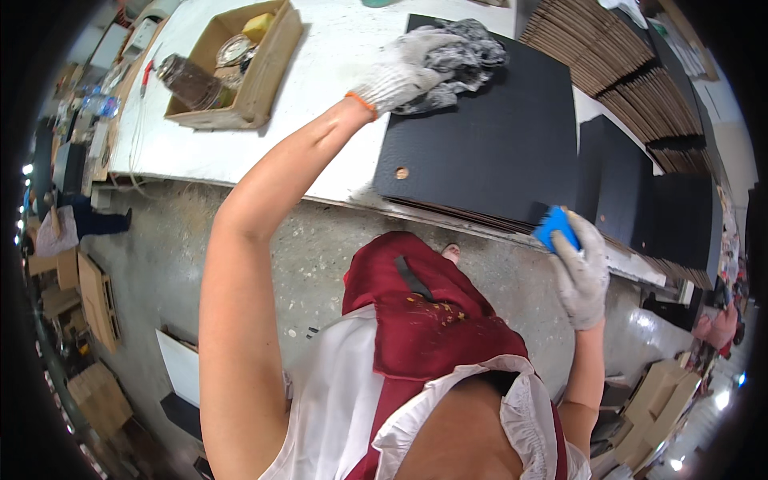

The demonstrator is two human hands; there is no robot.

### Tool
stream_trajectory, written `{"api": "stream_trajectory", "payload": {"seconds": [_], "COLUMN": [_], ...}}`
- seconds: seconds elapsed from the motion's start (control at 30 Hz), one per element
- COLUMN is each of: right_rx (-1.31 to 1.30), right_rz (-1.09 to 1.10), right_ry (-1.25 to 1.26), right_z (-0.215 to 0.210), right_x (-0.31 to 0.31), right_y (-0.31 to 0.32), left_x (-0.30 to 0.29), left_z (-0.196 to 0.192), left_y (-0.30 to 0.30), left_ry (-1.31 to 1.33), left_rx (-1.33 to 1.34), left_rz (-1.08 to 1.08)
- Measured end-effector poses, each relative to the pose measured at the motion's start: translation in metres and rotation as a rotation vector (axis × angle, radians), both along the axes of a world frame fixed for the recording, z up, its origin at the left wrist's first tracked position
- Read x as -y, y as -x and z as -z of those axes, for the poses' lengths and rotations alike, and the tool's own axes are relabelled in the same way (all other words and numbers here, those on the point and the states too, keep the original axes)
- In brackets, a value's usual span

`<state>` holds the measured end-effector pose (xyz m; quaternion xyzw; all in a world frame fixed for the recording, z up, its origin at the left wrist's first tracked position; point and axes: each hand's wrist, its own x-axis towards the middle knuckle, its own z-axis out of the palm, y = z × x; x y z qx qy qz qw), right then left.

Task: The person wipes the surface of several black wooden panels with a cloth and a blue sponge-like tool, handling each panel one at a time and placing them on a stack.

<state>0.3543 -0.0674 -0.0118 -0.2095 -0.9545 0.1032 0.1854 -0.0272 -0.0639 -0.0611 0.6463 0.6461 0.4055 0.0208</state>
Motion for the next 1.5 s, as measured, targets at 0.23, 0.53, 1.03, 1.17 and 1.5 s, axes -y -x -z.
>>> {"api": "stream_trajectory", "payload": {"seconds": [0.23, 0.53, 1.03, 1.17, 1.5], "right_rx": [-0.234, -0.04, -0.218, -0.206, -0.151], "right_rz": [0.425, 0.203, 0.003, -0.274, -0.35], "right_ry": [0.309, -0.063, 0.22, 0.171, 0.104], "right_z": [-0.011, 0.0, -0.015, 0.0, -0.002], "right_x": [-0.023, -0.017, 0.019, 0.023, 0.017], "right_y": [-0.035, 0.0, 0.079, 0.149, 0.168], "left_x": [0.002, -0.003, -0.004, -0.006, -0.002], "left_z": [-0.001, -0.002, 0.008, -0.003, 0.006], "left_y": [0.007, 0.004, 0.01, -0.005, 0.0], "left_ry": [0.1, 0.106, 0.008, 0.018, -0.05], "left_rx": [0.071, 0.014, 0.027, 0.044, 0.021], "left_rz": [-0.024, -0.041, -0.007, -0.043, -0.066]}}
